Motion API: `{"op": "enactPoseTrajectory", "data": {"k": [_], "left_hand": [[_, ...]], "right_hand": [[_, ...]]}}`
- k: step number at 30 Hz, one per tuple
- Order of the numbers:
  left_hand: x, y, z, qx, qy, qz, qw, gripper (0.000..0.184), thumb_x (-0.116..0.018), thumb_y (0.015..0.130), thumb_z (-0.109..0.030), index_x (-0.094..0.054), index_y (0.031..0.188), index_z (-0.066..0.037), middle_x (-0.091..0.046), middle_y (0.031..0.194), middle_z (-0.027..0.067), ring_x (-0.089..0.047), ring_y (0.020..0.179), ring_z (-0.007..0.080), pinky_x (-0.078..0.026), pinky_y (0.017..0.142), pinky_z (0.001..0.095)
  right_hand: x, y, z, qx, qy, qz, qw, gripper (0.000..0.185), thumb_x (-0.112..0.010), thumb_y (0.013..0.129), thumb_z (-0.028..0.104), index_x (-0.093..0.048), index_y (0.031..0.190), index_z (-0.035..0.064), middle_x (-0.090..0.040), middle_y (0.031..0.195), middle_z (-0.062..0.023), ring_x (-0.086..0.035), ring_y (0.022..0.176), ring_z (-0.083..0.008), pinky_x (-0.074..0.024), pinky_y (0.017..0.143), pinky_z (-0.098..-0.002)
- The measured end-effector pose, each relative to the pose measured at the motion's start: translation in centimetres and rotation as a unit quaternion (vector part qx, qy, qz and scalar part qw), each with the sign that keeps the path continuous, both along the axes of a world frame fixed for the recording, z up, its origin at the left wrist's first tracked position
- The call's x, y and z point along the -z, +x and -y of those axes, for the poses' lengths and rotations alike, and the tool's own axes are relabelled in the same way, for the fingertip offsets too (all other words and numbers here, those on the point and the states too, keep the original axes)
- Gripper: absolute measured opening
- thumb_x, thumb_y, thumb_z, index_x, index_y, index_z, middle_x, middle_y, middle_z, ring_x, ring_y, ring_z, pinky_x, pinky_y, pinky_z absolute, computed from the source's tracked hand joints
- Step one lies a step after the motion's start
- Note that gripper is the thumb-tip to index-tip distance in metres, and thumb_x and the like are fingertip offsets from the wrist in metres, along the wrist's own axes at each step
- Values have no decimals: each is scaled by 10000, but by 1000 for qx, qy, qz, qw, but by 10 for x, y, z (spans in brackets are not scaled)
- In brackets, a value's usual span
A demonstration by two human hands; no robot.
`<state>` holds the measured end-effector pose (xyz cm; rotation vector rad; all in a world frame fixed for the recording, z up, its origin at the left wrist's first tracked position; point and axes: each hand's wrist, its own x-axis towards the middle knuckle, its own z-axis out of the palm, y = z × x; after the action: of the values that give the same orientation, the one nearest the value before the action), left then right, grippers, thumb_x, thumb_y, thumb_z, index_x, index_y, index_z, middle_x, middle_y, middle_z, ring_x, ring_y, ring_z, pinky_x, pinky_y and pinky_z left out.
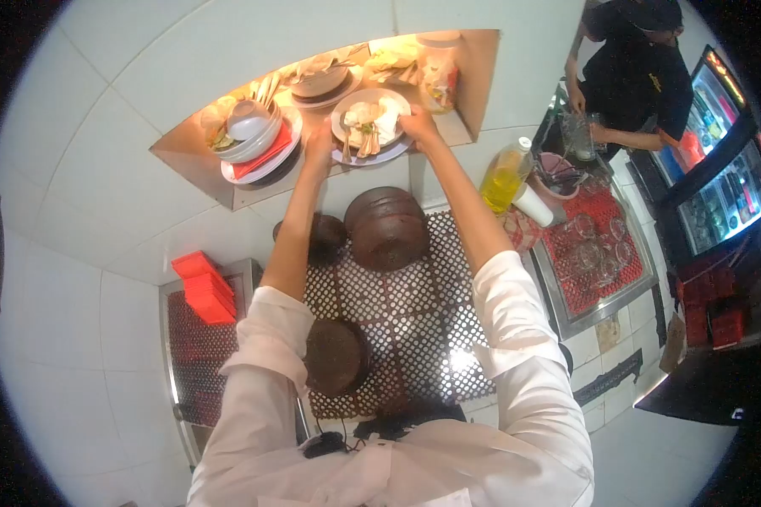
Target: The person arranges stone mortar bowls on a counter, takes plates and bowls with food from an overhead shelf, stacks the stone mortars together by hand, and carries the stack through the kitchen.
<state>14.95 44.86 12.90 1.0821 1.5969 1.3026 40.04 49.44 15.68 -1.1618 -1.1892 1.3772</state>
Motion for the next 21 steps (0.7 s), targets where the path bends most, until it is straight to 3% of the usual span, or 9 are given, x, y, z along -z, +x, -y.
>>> {"op": "enactPoseTrajectory", "data": {"k": [2,5,6,8,11,13,15,20,21], "left_hand": [[-6,7,-3,24,-13,26,999,403,-593,1002,-428,-640,1138,-51,-579,824,36,-520,591,103,-476,418,313],[0,13,6,29,-4,55,998,396,-642,980,-407,-642,1110,-33,-566,785,16,-505,569,96,-477,433,296],[-24,33,34,-14,-35,4,999,427,-705,928,-343,-728,1092,50,-706,892,96,-628,707,95,-514,611,294],[-45,59,73,16,-32,-59,998,435,-716,922,-339,-727,1096,59,-725,929,118,-661,760,139,-542,685,311],[-14,97,125,-5,85,-127,988,413,-743,905,-304,-729,1125,45,-752,1024,175,-714,896,268,-559,857,366],[-7,134,183,-11,149,-193,970,428,-749,920,-257,-695,1182,77,-734,1006,169,-696,915,231,-546,868,342],[-10,176,242,-3,48,-177,983,446,-769,881,-249,-690,1212,40,-691,1138,228,-669,1094,348,-516,971,412],[113,257,344,74,38,-177,981,455,-693,923,-194,-614,1323,9,-609,1201,222,-607,1142,387,-493,997,434],[138,269,359,99,9,-185,978,452,-668,941,-187,-601,1349,-5,-590,1220,222,-591,1160,388,-486,1005,433]], "right_hand": [[14,11,2,31,34,22,999,407,-631,817,59,-735,1209,22,-754,1085,-146,-717,915,-208,-551,822,-339],[19,31,22,43,25,35,998,413,-616,814,80,-740,1204,30,-762,1086,-140,-717,934,-207,-543,837,-335],[17,41,34,58,44,80,994,416,-609,817,88,-740,1207,31,-764,1078,-138,-717,938,-207,-542,835,-333],[8,60,71,82,82,169,979,423,-595,822,105,-738,1213,33,-768,1062,-133,-717,945,-206,-540,832,-329],[26,104,131,70,61,79,993,452,-567,846,103,-702,1271,26,-756,1056,-120,-697,924,-180,-539,818,-314],[23,140,192,73,7,80,994,476,-550,876,83,-649,1334,1,-736,1097,-119,-673,930,-156,-533,834,-298],[37,177,248,68,2,114,991,449,-548,913,57,-624,1346,-31,-717,1172,-118,-665,1014,-155,-524,886,-294],[114,256,354,26,-5,182,983,356,-599,985,100,-637,1320,-14,-712,1158,-77,-639,1030,-130,-510,876,-282],[133,265,370,29,-68,142,987,405,-600,963,64,-616,1359,-20,-699,1213,-80,-634,1079,-134,-509,931,-287]]}}
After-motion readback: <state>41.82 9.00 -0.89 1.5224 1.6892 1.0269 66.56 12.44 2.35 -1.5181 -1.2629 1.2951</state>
